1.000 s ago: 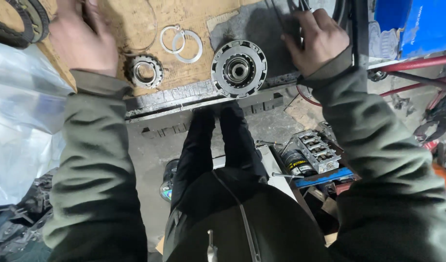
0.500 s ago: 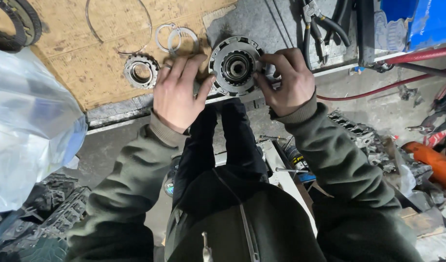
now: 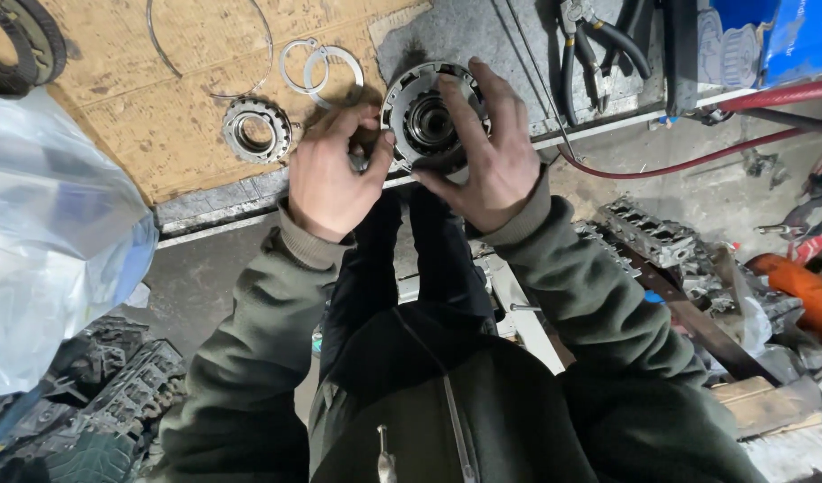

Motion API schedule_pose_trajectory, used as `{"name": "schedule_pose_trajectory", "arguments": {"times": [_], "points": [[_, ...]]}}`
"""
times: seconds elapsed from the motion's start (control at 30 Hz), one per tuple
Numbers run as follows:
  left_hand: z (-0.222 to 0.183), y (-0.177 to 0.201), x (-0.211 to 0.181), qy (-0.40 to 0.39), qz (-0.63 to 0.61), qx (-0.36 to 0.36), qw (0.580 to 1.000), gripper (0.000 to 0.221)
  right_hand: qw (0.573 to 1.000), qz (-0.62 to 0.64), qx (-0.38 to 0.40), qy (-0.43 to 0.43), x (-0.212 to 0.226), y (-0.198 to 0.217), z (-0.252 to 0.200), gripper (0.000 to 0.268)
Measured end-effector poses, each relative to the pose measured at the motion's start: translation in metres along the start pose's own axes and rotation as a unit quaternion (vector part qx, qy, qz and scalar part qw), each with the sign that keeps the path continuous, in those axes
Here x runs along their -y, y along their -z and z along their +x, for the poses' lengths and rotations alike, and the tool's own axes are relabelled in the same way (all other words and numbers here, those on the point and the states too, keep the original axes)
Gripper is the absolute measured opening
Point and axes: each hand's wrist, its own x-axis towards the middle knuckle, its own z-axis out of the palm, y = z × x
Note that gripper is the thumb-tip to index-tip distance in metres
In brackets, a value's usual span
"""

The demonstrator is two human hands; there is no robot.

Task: The person works at a workbench rebuilding a motorcycle clutch assembly. They pick up small clutch components, use a long punch to press and seat parts into the clutch hub, stack friction and steel plates onto the hub, and fit the pressure plate and retaining rings, pressing parts down by hand to seat them.

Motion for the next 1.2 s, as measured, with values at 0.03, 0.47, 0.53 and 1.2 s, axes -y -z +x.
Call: {"name": "schedule_pose_trajectory", "arguments": {"times": [0.03,0.47,0.53,1.2], "points": [[0.0,-0.001,-0.002,0.04,-0.026,0.021,0.999,0.024,1.0,0.005,0.013,-0.002,0.003,-0.001,0.001,0.108],[-0.003,-0.012,-0.003,0.036,-0.036,-0.017,0.999,0.025,0.999,-0.037,0.017,-0.029,0.005,-0.024,0.022,0.137],[-0.005,-0.015,0.001,0.019,-0.037,-0.027,0.999,0.023,0.999,-0.032,0.006,-0.023,0.004,-0.026,0.023,0.13],[0.042,0.059,-0.121,-0.302,0.212,0.082,0.926,0.105,0.371,0.895,-0.223,-0.103,0.001,-0.089,0.001,0.103]]}}
